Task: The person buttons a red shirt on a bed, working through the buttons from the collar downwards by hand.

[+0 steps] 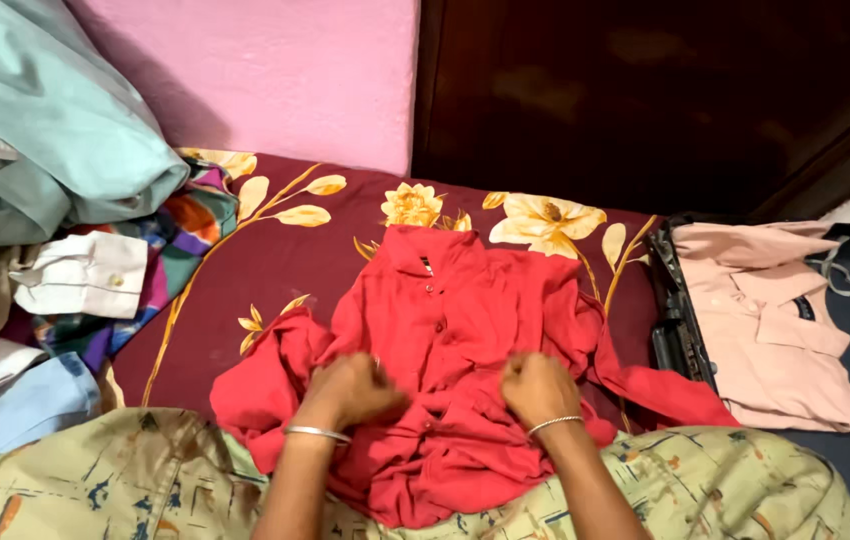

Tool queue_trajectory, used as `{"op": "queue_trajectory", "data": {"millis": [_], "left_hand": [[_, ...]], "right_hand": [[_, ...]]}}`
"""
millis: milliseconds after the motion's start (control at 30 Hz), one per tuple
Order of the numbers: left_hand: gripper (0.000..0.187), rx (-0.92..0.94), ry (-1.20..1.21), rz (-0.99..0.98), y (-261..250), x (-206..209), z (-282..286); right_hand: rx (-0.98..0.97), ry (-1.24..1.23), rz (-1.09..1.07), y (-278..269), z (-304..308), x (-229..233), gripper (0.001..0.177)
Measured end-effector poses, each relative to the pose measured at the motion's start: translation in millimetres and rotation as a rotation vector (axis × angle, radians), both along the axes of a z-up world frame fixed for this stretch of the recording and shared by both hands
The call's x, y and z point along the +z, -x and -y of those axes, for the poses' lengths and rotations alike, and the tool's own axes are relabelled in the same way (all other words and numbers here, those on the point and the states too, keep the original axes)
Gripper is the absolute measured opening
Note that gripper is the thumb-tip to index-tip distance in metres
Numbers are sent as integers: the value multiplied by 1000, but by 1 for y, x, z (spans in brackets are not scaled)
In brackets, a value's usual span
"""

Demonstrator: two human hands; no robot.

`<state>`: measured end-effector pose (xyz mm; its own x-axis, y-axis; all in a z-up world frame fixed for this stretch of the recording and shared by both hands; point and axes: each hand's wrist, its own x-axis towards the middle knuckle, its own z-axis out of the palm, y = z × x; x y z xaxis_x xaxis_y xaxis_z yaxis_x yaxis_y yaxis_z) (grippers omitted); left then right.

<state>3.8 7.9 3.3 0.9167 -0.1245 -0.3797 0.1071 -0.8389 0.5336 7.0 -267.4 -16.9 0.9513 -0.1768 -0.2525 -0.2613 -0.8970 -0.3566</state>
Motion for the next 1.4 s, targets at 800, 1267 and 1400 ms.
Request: {"op": "queue_trajectory", "data": {"millis": [800,1267,1400], "left_hand": [[25,88,-133,336,-15,-43,-4],[48,56,154,712,-13,-21,23],[77,-22,54,650,-12,-29,25]], "right_hand": [[69,55,-25,-11,19,-27,28],[194,120,510,-10,-14,-4,98],[166,78,302,-14,-12,-7,103]]}}
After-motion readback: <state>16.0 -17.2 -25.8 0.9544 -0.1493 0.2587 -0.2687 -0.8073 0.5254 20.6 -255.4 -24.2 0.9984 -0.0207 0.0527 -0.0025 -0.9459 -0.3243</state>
